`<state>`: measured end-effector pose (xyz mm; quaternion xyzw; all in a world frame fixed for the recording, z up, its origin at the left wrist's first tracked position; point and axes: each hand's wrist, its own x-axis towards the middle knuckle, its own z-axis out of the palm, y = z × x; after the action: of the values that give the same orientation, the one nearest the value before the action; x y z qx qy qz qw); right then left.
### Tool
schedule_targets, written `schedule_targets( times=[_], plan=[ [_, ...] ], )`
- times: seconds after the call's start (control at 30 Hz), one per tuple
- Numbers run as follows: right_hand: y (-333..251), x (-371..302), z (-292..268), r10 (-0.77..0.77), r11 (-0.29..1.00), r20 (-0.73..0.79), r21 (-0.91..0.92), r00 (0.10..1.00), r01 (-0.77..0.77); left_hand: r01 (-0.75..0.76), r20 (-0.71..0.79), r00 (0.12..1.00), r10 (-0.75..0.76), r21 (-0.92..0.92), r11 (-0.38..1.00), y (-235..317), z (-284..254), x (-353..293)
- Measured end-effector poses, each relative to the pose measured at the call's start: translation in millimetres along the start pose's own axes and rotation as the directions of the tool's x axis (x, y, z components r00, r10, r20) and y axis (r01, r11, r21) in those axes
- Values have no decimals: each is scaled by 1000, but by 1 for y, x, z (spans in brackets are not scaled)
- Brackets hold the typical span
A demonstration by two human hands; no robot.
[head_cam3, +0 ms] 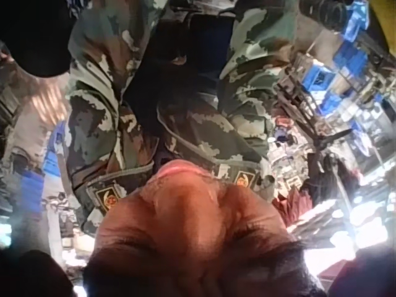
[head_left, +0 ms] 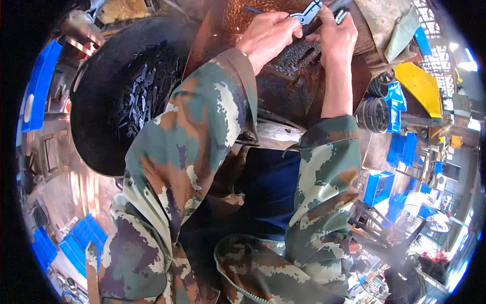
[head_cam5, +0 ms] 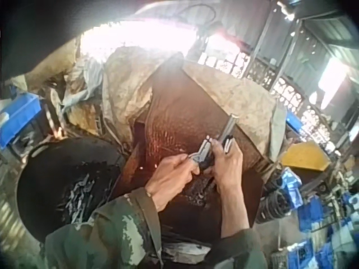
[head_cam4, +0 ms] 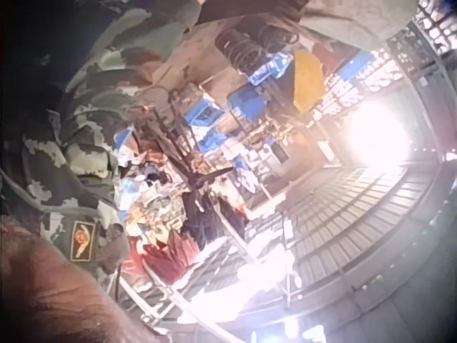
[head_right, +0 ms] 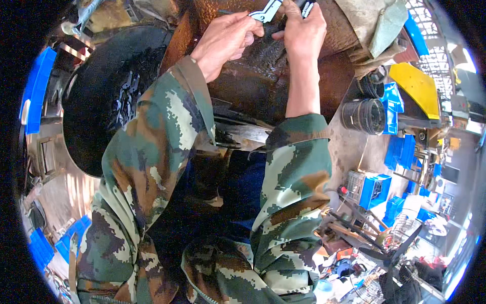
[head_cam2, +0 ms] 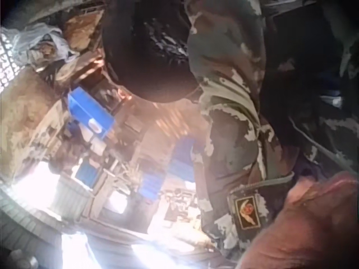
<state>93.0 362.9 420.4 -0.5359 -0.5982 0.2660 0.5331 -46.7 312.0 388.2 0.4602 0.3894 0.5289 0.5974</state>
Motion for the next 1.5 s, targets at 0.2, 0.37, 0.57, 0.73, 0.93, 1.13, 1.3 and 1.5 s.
schedule_targets(
  times=[0.2, 0.37, 0.57, 0.73, 0.93, 1.13, 1.3, 1.5],
  plan=[
    [-11, -3, -2, 56, 998, -7, -29, 998, -56, -105, -45, 992, 117, 210, 972, -17, 0, 13],
    [-14, -3, 4, 89, 990, -48, -109, 995, -94, -104, -47, 991, 127, 337, 936, -16, -1, 14],
    [4, 5, -2, 29, 995, -6, -91, 1000, -29, -109, -97, 984, 151, 345, 932, -11, 1, 16],
    [6, 3, -1, 13, 1000, 10, -8, 1000, -13, -103, -108, 982, 152, 363, 926, -11, 0, 17],
    [7, 3, 0, -1, 1000, 12, -7, 1000, 1, -93, -111, 983, 147, 391, 916, -13, 0, 17],
    [11, 5, -1, -20, 1000, 27, 9, 999, 19, -89, -111, 984, 139, 367, 926, -15, 0, 20],
    [12, 5, 0, -13, 999, 16, 45, 1000, 12, -120, -102, 980, 169, 371, 921, -15, 2, 17],
    [14, 6, -3, -17, 999, 20, 49, 1000, 16, -85, -106, 985, 139, 404, 911, -13, 3, 19]
  ],
)
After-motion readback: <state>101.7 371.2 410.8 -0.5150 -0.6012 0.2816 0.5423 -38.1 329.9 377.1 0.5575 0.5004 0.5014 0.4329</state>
